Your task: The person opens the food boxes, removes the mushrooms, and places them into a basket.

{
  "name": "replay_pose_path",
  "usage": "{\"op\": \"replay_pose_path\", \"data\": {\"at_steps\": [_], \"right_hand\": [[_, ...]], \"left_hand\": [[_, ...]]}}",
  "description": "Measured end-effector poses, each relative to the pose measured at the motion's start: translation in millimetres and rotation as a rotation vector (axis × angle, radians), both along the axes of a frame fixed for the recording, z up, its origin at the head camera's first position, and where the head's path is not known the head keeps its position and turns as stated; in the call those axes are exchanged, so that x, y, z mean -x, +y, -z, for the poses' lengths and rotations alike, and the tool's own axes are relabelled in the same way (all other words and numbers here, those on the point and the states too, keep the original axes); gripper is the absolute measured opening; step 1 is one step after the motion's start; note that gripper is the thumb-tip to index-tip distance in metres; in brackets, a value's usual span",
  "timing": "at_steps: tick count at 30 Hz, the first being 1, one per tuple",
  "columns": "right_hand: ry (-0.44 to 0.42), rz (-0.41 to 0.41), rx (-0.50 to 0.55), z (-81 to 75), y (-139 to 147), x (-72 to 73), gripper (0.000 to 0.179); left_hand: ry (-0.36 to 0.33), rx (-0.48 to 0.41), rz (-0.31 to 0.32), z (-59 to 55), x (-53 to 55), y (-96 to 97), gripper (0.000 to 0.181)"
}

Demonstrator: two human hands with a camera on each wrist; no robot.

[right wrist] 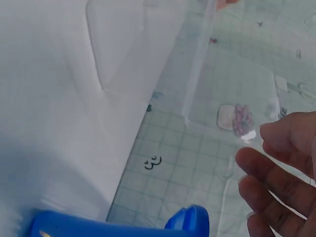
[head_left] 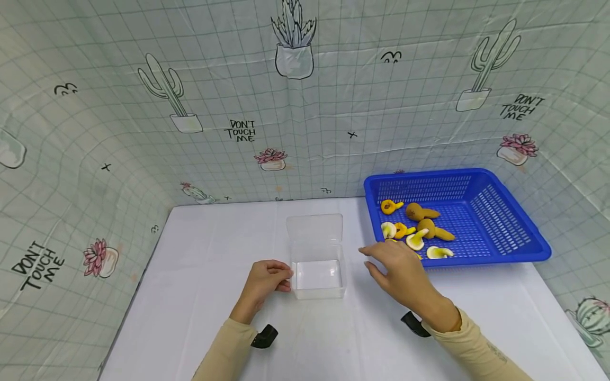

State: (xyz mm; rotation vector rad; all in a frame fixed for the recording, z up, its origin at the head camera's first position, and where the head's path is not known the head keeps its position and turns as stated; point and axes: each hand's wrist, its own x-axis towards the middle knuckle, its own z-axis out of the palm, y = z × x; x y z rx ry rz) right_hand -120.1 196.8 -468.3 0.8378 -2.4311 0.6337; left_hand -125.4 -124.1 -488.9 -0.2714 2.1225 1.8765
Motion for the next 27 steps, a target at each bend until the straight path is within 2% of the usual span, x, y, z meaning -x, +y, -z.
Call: {"op": "replay_pose_path", "data": {"at_steps": [9,17,20,24,27], "right_hand": [[-0.036,0.038,-0.054,17.8,-15,-15.9,0.045],[-0.092,0.044,-0.058,29.6,-17,-24.6,0.056],[-0.079,0.049,-0.060,30.7,-14,-26.6,0.053],[-0.045,0.060,-0.065,31.0,-11,-27.7,0.072],[-0.025,0.072,-0.071,30.3,-9,-27.3,0.077]], "left_hand": [[-0.010,0.004,0.005,1.5,-2.4,-2.1,0.018],[-0.012,-0.006,0.005,0.7,-6.7,-5.9,0.020],[0.025,0.034,-0.006,2.5,-7.9,-9.0,0.019],[0.095,0.112,-0.031,6.1,-7.7,-14.8,0.018],[0.162,0.175,-0.042,8.5,-5.8,-20.6,0.016]]}}
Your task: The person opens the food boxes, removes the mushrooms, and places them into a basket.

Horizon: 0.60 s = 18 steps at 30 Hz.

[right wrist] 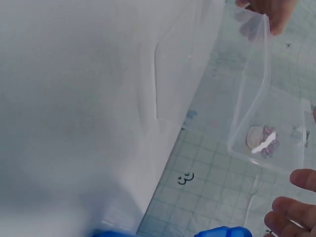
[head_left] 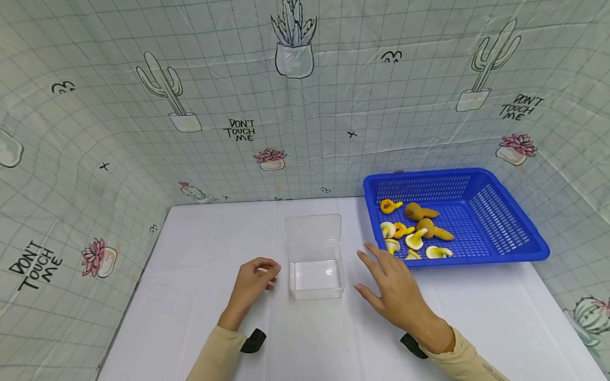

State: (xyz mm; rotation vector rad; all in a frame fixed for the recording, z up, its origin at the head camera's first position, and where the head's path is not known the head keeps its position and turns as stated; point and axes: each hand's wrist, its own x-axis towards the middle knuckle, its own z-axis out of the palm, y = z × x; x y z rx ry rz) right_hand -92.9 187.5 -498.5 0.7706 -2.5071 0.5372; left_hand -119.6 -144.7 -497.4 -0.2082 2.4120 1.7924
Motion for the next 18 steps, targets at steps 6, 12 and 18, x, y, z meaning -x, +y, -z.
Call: {"op": "replay_pose_path", "data": {"at_steps": [6,12,18], "right_hand": [[0.020,0.034,-0.025,-3.6,8,2.1,0.082],[0.034,0.066,-0.028,-10.1,28,6.7,0.092],[0.039,0.119,-0.055,-20.9,65,15.0,0.100]], "left_hand": [[0.143,0.204,-0.002,4.2,1.8,-13.0,0.023],[0.201,0.350,0.002,4.0,3.2,-26.2,0.042],[0.262,0.542,0.089,3.2,6.2,-47.6,0.068]]}}
